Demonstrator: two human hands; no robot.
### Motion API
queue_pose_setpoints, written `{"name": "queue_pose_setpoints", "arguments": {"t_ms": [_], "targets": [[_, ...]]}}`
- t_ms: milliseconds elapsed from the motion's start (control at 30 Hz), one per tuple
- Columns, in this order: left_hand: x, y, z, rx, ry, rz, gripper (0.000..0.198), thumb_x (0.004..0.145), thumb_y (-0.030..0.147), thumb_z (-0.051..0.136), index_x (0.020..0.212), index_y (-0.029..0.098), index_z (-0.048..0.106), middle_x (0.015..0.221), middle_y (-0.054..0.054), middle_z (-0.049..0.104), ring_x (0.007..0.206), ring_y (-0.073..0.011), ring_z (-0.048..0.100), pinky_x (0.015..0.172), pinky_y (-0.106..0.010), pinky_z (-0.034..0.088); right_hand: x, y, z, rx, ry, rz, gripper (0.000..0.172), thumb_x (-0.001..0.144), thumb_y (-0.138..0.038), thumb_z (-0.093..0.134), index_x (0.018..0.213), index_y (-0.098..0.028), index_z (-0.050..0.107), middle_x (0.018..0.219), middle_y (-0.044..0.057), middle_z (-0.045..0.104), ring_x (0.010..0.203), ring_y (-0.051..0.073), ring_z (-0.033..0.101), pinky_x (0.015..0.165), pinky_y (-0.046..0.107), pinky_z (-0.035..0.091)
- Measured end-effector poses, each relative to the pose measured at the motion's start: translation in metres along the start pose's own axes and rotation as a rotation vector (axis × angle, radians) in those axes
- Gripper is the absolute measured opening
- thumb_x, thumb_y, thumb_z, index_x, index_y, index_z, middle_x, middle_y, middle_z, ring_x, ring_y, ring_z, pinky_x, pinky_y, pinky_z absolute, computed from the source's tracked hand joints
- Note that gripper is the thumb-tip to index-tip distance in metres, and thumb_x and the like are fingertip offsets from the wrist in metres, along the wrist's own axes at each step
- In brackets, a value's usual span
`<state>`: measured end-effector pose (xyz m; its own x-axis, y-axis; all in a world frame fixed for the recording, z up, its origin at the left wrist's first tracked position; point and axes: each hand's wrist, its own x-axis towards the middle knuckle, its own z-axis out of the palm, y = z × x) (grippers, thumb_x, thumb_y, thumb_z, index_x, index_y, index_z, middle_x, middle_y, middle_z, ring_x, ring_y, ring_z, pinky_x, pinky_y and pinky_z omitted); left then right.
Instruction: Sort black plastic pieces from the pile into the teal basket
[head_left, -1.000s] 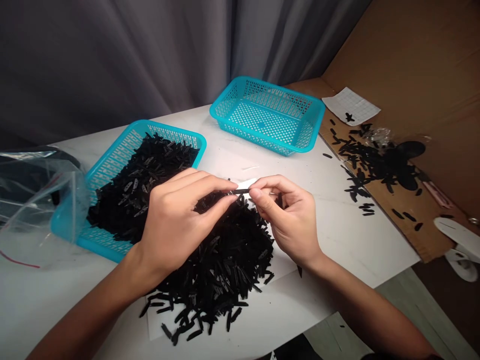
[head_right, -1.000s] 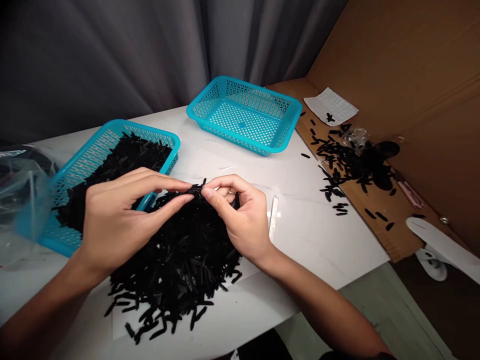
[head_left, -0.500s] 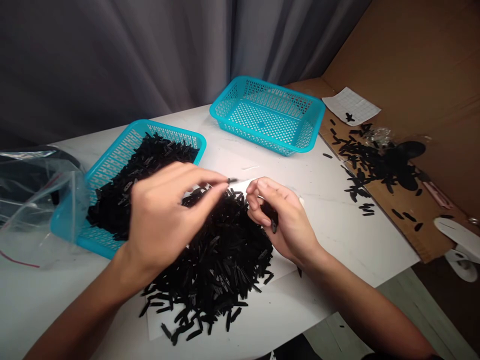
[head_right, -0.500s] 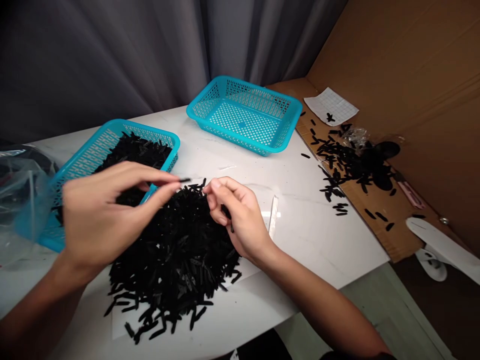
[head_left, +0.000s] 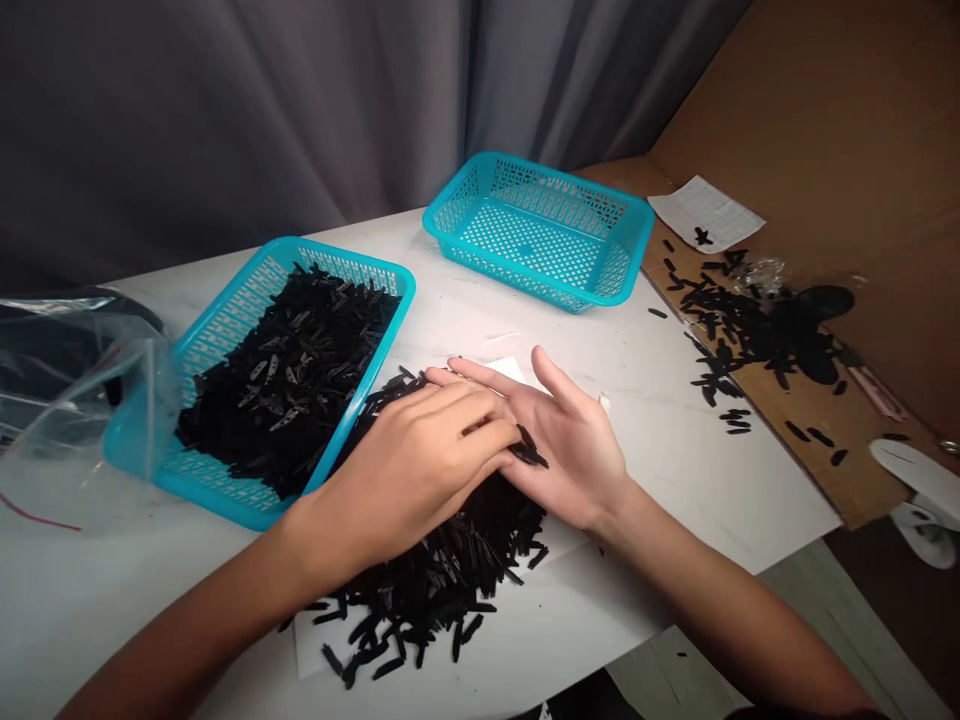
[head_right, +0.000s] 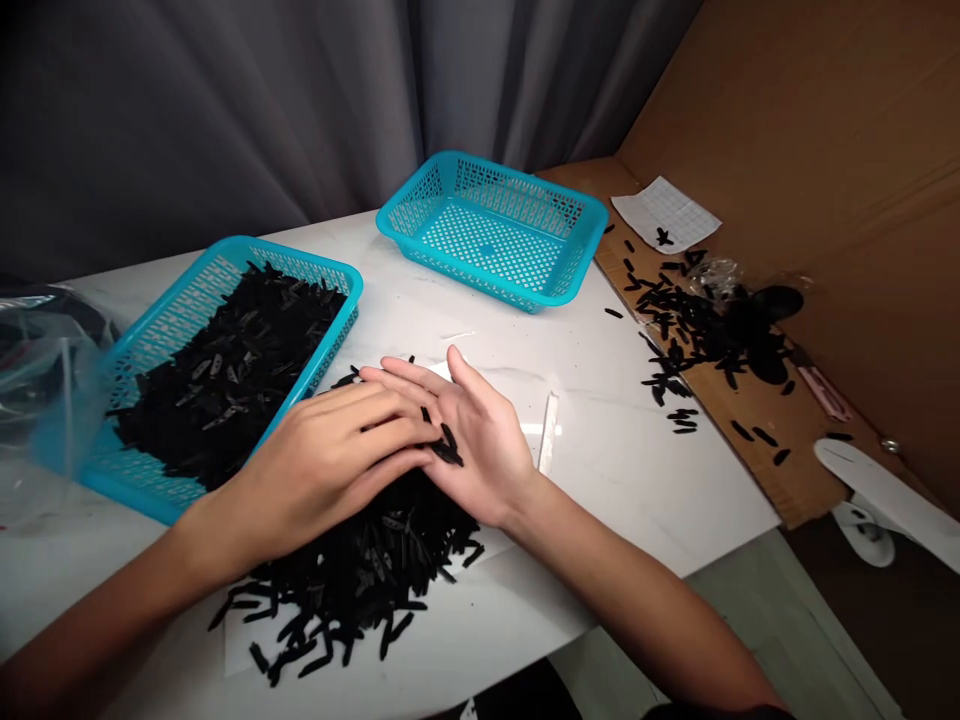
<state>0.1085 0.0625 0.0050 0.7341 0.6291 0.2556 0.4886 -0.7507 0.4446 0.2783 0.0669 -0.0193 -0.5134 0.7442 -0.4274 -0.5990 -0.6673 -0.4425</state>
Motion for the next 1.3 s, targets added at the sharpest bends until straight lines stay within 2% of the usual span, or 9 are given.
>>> {"name": "queue_pose_setpoints", "arguments": {"t_ms": [100, 233, 300, 433, 567, 733, 900, 1133, 1300], "targets": [[-0.001, -0.006, -0.003, -0.060, 0.117, -0.037, 0.017, 0.100, 0.009, 0.057, 0.107, 0.015, 0.071, 0.107, -0.006, 0.078, 0.102, -0.0192, 0.073, 0.099, -0.034, 0.055, 0.000, 0.002, -0.001, -0.008, -0.046, -0.018, 0.040, 0.100, -0.050, 0.054, 0.105, -0.017, 0.076, 0.107, 0.011, 0.076, 0.099, 0.020, 0.070, 0.085, 0.030, 0.058], [0.001, -0.015, -0.011, -0.105, 0.292, -0.264, 0.009, 0.093, 0.014, 0.069, 0.098, 0.019, 0.075, 0.091, -0.002, 0.080, 0.079, -0.0151, 0.074, 0.076, -0.026, 0.059, 0.002, 0.006, -0.003, -0.123, -0.066, -0.055, 0.016, 0.096, -0.030, 0.066, 0.093, -0.019, 0.077, 0.096, 0.006, 0.075, 0.088, 0.016, 0.070, 0.085, 0.028, 0.057], [0.003, -0.017, -0.012, -0.233, 0.336, -0.437, 0.005, 0.090, 0.019, 0.073, 0.092, 0.020, 0.076, 0.083, 0.000, 0.079, 0.071, -0.0143, 0.073, 0.070, -0.024, 0.060, 0.002, 0.007, -0.003, -0.212, -0.027, -0.084, 0.008, 0.092, -0.022, 0.072, 0.096, -0.018, 0.077, 0.089, 0.003, 0.073, 0.081, 0.012, 0.067, 0.077, 0.022, 0.053], [0.007, -0.017, -0.012, -0.545, 0.384, -0.618, 0.008, 0.085, 0.025, 0.077, 0.089, 0.018, 0.076, 0.085, -0.003, 0.079, 0.075, -0.0162, 0.076, 0.071, -0.024, 0.064, 0.001, 0.007, -0.004, -0.366, 0.047, -0.219, 0.018, 0.085, -0.026, 0.081, 0.101, -0.019, 0.075, 0.082, -0.002, 0.069, 0.062, 0.007, 0.052, 0.054, 0.019, 0.037], [0.010, -0.015, -0.012, -0.726, 0.406, -0.648, 0.011, 0.081, 0.025, 0.081, 0.085, 0.017, 0.075, 0.081, -0.004, 0.078, 0.075, -0.0162, 0.076, 0.071, -0.023, 0.065, -0.001, 0.008, -0.003, -0.554, 0.088, -0.365, 0.025, 0.081, -0.031, 0.086, 0.096, -0.021, 0.069, 0.067, -0.007, 0.060, 0.055, 0.008, 0.044, 0.052, 0.023, 0.032], [0.011, -0.012, -0.013, -0.859, 0.397, -0.695, 0.017, 0.076, 0.023, 0.084, 0.085, 0.016, 0.072, 0.077, -0.003, 0.076, 0.069, -0.0137, 0.073, 0.070, -0.021, 0.065, -0.005, 0.010, 0.000, -0.830, 0.199, -0.598, 0.017, 0.085, -0.029, 0.082, 0.089, -0.021, 0.068, 0.064, -0.006, 0.059, 0.061, 0.011, 0.054, 0.061, 0.026, 0.043], [0.012, -0.013, -0.013, -0.899, 0.403, -0.697, 0.014, 0.079, 0.020, 0.081, 0.086, 0.016, 0.070, 0.077, -0.001, 0.074, 0.069, -0.0120, 0.073, 0.070, -0.019, 0.063, -0.007, 0.010, -0.002, -1.029, 0.261, -0.754, 0.009, 0.092, -0.028, 0.075, 0.089, -0.021, 0.071, 0.066, -0.003, 0.063, 0.058, 0.012, 0.055, 0.053, 0.026, 0.043], [0.010, -0.015, -0.018, -0.768, 0.448, -0.688, 0.013, 0.079, 0.020, 0.080, 0.088, 0.016, 0.070, 0.082, -0.003, 0.074, 0.072, -0.0141, 0.073, 0.070, -0.022, 0.064, -0.011, 0.009, -0.001, -1.095, 0.366, -0.918, 0.004, 0.092, -0.027, 0.075, 0.090, -0.024, 0.073, 0.064, -0.003, 0.063, 0.055, 0.013, 0.055, 0.046, 0.026, 0.041], [0.006, -0.018, -0.021, -0.713, 0.482, -0.656, 0.008, 0.080, 0.017, 0.077, 0.084, 0.017, 0.070, 0.091, -0.005, 0.077, 0.082, -0.0160, 0.075, 0.076, -0.024, 0.065, -0.012, 0.007, 0.002, -1.056, 0.377, -0.942, 0.004, 0.089, -0.024, 0.078, 0.088, -0.025, 0.074, 0.064, -0.003, 0.067, 0.055, 0.013, 0.058, 0.048, 0.027, 0.045]]}}
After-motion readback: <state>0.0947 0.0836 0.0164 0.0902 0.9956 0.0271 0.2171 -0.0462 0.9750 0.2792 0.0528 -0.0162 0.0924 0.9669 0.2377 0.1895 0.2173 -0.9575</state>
